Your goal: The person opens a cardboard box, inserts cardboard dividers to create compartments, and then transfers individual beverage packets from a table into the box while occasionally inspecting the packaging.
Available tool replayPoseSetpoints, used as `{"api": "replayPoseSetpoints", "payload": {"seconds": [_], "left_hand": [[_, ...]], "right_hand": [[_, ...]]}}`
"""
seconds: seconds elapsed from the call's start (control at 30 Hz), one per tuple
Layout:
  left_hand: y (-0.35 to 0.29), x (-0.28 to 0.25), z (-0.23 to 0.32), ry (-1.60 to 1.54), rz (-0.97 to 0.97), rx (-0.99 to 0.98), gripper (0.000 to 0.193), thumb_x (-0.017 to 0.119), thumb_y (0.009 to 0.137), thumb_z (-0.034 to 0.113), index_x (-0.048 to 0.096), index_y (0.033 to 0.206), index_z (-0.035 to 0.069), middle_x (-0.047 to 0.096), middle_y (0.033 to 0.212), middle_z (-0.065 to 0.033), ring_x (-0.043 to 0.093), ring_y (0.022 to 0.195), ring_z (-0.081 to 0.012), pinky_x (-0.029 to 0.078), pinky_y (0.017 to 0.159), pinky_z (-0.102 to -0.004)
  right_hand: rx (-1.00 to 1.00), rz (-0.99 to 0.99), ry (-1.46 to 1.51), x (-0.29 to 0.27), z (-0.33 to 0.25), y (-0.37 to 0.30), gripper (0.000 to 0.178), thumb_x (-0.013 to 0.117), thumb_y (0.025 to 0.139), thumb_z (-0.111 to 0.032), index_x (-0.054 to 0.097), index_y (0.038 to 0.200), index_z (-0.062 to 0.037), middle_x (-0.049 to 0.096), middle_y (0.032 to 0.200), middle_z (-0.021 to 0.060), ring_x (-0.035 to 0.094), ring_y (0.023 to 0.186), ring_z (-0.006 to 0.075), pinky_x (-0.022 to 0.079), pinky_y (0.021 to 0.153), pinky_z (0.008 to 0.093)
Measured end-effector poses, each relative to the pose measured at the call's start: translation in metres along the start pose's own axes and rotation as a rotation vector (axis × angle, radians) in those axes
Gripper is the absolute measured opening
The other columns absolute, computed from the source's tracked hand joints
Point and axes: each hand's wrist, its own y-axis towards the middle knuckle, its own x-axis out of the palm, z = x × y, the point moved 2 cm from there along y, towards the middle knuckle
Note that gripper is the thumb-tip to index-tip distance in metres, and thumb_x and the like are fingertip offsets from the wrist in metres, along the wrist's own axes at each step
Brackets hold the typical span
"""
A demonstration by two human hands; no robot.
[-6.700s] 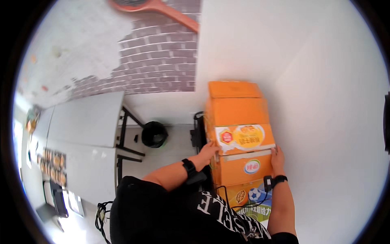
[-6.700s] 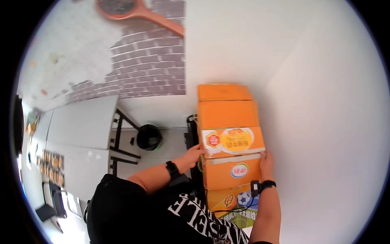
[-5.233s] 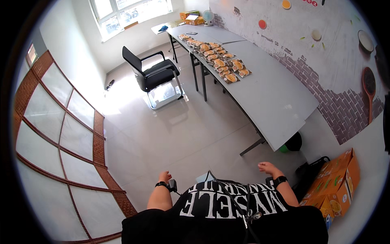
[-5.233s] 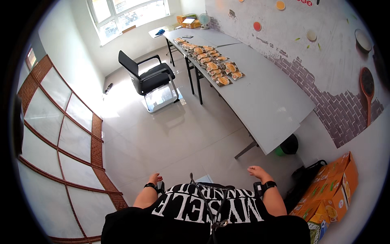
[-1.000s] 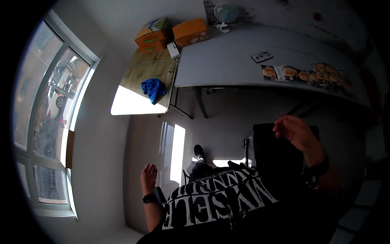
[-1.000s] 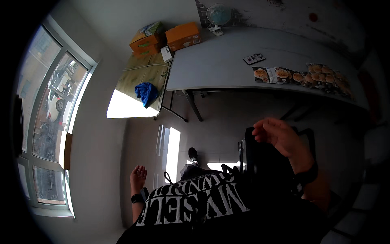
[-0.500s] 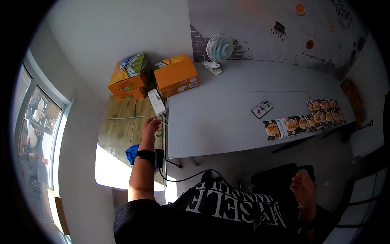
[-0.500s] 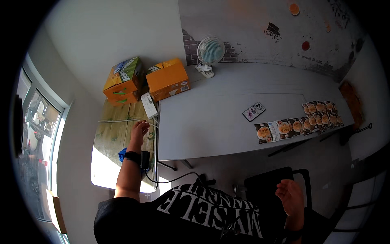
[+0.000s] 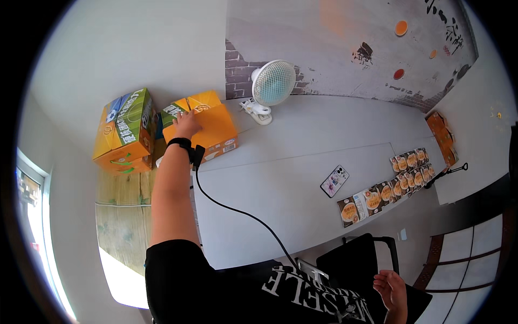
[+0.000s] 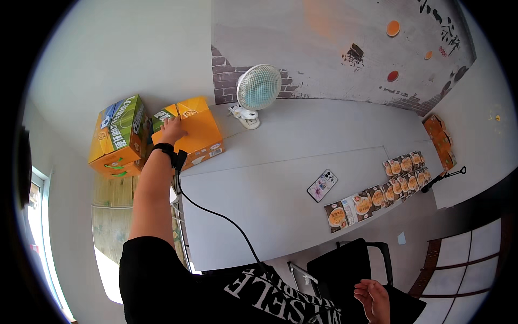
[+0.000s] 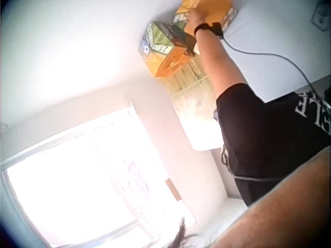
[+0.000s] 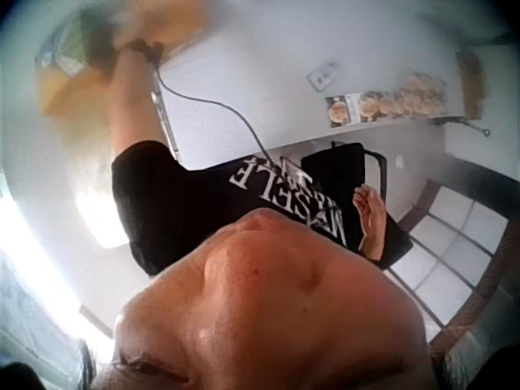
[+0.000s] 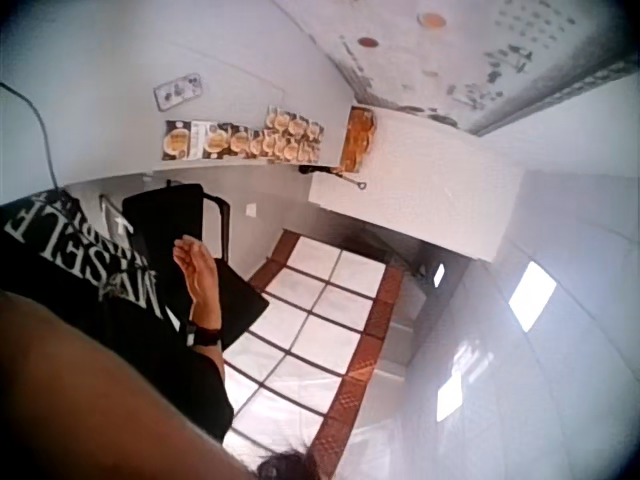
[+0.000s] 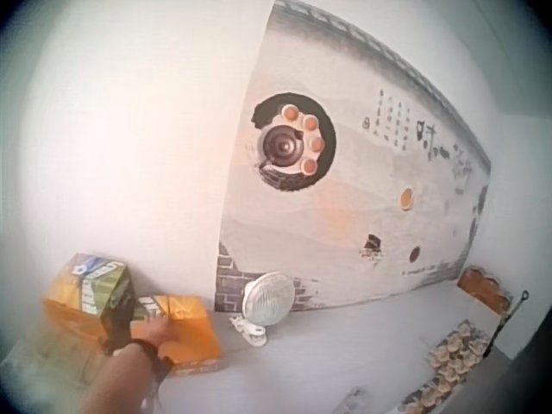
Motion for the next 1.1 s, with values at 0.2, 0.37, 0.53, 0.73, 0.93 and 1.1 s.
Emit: {"api": "replayPoseSetpoints", "payload": {"seconds": [0.2, 0.37, 0.53, 0.73, 0.93, 1.1], "left_hand": [[0.008, 0.002, -0.001, 0.031, 0.069, 0.049, 0.05, 0.065, 0.074, 0.018, 0.05, 0.122, 0.017, 0.057, 0.117, -0.0077, 0.048, 0.115, -0.0302, 0.02, 0.102, -0.0638], [-0.047, -0.026, 0.027, -0.109, 0.265, 0.305, 0.026, 0.055, 0.071, 0.001, 0.058, 0.095, 0.01, 0.062, 0.095, -0.0043, 0.057, 0.1, -0.0246, 0.024, 0.098, -0.0606], [-0.143, -0.053, 0.056, -0.07, 0.339, 0.474, 0.014, 0.052, 0.074, -0.001, 0.054, 0.08, 0.012, 0.056, 0.081, -0.0019, 0.058, 0.09, -0.0224, 0.025, 0.101, -0.0569], [-0.282, -0.049, 0.086, -0.111, 0.452, 0.688, 0.012, 0.051, 0.073, -0.002, 0.053, 0.079, 0.008, 0.05, 0.074, -0.0059, 0.054, 0.081, -0.0246, 0.033, 0.1, -0.0478], [-0.434, -0.012, 0.119, -0.248, 0.288, 0.788, 0.012, 0.054, 0.071, -0.002, 0.055, 0.079, 0.007, 0.051, 0.076, -0.0072, 0.055, 0.08, -0.0261, 0.041, 0.092, -0.0389], [-0.531, -0.018, 0.152, -0.383, -0.049, 0.862, 0.022, 0.064, 0.07, 0.009, 0.061, 0.092, 0.008, 0.055, 0.09, -0.0086, 0.054, 0.093, -0.0287, 0.04, 0.092, -0.0405]], "right_hand": [[0.037, -0.023, -0.079, 0.012, -0.006, 0.021, 0.028, 0.05, 0.093, -0.023, 0.056, 0.107, 0.001, 0.064, 0.095, 0.0149, 0.064, 0.082, 0.0211, 0.053, 0.074, 0.0326], [0.049, -0.096, -0.078, 0.014, -0.001, 0.028, 0.027, 0.048, 0.094, -0.022, 0.056, 0.107, 0.0009, 0.063, 0.096, 0.0141, 0.063, 0.084, 0.02, 0.051, 0.077, 0.0311], [0.002, -0.262, -0.114, 0.011, -0.002, 0.041, 0.028, 0.049, 0.094, -0.023, 0.056, 0.108, 0.0003, 0.063, 0.098, 0.0134, 0.063, 0.086, 0.0192, 0.05, 0.079, 0.0307], [-0.046, -0.456, -0.154, 0.0, 0.003, 0.051, 0.028, 0.046, 0.095, -0.023, 0.054, 0.11, -0.0005, 0.062, 0.1, 0.0124, 0.062, 0.086, 0.0183, 0.051, 0.078, 0.0297], [-0.027, -0.687, -0.268, -0.003, 0.015, 0.06, 0.027, 0.044, 0.096, -0.02, 0.055, 0.11, 0.0003, 0.061, 0.101, 0.0114, 0.06, 0.09, 0.0165, 0.048, 0.083, 0.029], [-0.177, -0.867, -0.538, 0.016, 0.016, 0.087, 0.031, 0.045, 0.095, -0.024, 0.057, 0.11, 0.0002, 0.061, 0.1, 0.0082, 0.058, 0.091, 0.0142, 0.046, 0.084, 0.028]]}}
